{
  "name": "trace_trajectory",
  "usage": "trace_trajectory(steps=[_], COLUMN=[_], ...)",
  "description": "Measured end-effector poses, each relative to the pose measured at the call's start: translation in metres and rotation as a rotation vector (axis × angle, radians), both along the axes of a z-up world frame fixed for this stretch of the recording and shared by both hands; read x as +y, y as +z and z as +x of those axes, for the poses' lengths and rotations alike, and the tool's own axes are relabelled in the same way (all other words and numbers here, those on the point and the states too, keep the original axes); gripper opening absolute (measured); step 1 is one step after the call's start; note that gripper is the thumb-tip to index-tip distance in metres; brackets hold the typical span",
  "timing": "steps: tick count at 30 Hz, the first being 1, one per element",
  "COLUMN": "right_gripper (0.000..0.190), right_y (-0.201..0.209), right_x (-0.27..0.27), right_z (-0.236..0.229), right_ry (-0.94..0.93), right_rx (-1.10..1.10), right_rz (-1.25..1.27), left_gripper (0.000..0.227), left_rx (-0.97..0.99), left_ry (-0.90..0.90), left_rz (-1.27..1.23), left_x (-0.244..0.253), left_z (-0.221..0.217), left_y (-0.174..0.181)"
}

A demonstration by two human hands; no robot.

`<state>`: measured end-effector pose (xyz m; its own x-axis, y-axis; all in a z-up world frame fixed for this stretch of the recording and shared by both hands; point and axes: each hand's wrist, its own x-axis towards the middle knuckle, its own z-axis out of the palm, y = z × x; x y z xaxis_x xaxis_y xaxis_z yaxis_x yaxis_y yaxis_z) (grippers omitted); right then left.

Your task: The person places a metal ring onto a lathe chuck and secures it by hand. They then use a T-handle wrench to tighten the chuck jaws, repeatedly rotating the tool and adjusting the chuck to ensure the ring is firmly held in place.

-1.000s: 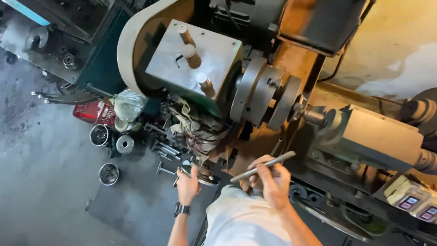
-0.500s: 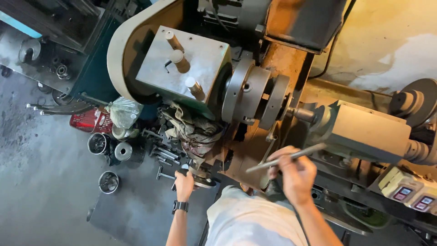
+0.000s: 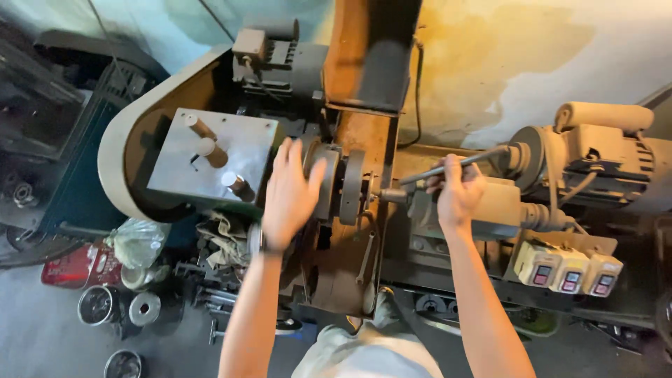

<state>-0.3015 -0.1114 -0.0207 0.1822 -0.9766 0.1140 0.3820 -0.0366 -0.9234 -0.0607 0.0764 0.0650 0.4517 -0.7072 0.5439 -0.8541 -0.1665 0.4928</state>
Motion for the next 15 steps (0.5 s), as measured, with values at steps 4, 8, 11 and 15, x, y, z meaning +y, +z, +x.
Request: trace_trajectory(steps=[4,8,11,15], right_gripper=[0.025,0.023,0.024,0.027], right_y=[0.004,0.011,0.006,0.000], right_x=[0.001,0.005,0.006,0.009], right_z=[0.004,0.005,0.001,0.004], right_ry=[0.005,-0.022,-0.042,-0.082], right_rx=[0.098,0.122,0.115,0.100], right_rz=[-0.019,-0.001,-0.002,-0.016], left_gripper=[0.052,0.046,0.043,0.050], left_rx=[0.256,0.195,0.215,0.245], left_ry=[0.223,0.281,0.181,0.067], left_rz=[0.563,0.480,0.062,-0.306], left_x=[-0.071,-0.057,-0.016,0.041], left_z=[0.051,0.044,0.013,-0.035], left_y=[-0.032,-0.044,-0.039,-0.104])
